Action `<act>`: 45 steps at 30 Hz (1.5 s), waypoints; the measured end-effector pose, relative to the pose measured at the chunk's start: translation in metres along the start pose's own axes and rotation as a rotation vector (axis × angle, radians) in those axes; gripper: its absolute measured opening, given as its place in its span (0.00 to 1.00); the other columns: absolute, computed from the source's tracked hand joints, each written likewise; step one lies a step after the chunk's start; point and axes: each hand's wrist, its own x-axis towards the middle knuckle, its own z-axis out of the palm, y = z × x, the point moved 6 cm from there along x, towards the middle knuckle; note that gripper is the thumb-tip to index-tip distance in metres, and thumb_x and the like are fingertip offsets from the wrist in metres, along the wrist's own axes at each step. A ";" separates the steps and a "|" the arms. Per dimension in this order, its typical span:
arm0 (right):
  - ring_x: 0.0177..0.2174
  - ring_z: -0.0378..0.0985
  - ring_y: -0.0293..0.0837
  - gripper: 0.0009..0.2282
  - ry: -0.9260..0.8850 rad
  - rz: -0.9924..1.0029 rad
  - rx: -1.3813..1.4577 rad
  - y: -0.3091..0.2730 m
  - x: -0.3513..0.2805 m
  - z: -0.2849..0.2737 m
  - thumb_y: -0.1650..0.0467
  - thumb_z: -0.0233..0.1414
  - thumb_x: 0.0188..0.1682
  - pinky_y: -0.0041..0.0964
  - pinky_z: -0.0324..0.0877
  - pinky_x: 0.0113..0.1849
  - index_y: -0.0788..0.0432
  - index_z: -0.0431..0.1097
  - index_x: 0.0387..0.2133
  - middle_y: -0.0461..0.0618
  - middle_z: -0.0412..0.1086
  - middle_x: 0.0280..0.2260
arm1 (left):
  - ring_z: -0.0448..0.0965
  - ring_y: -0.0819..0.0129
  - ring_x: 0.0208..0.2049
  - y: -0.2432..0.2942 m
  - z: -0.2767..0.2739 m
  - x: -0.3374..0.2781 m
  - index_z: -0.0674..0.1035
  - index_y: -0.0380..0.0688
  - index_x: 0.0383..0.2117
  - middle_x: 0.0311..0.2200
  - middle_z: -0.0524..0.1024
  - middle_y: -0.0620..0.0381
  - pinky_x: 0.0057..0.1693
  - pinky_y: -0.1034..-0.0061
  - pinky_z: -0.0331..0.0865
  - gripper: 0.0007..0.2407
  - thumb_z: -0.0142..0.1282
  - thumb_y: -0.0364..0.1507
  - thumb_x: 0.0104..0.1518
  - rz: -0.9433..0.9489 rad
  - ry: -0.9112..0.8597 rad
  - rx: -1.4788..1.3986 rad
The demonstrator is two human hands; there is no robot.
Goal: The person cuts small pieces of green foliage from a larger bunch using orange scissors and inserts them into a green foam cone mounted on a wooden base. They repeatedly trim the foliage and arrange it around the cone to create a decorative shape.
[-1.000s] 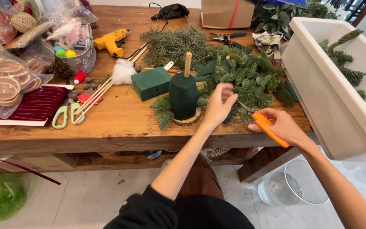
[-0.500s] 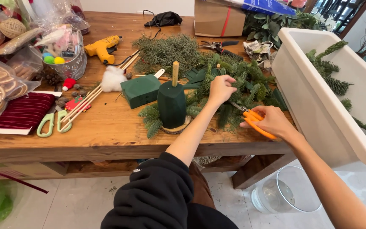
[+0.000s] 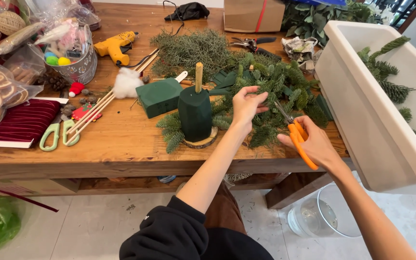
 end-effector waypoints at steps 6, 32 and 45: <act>0.41 0.76 0.58 0.32 0.009 -0.033 0.000 -0.016 -0.009 -0.004 0.54 0.68 0.32 0.51 0.65 0.43 0.60 0.70 0.45 0.57 0.73 0.35 | 0.79 0.58 0.26 -0.020 -0.001 0.006 0.72 0.29 0.46 0.27 0.69 0.49 0.31 0.64 0.82 0.18 0.65 0.23 0.50 0.005 0.002 -0.016; 0.19 0.77 0.54 0.26 -0.353 -0.078 0.444 0.013 0.015 0.011 0.52 0.42 0.55 0.44 0.67 0.13 0.66 0.66 0.30 0.59 0.67 0.17 | 0.77 0.62 0.31 -0.015 0.012 0.009 0.70 0.33 0.46 0.27 0.62 0.59 0.32 0.64 0.82 0.13 0.58 0.21 0.56 0.113 -0.019 -0.104; 0.12 0.68 0.50 0.27 -0.321 -0.040 0.491 -0.006 0.004 0.007 0.53 0.42 0.57 0.40 0.62 0.13 0.67 0.63 0.24 0.56 0.60 0.12 | 0.79 0.61 0.29 -0.031 0.012 0.023 0.71 0.36 0.44 0.25 0.63 0.59 0.32 0.65 0.83 0.11 0.57 0.19 0.56 0.133 -0.046 -0.132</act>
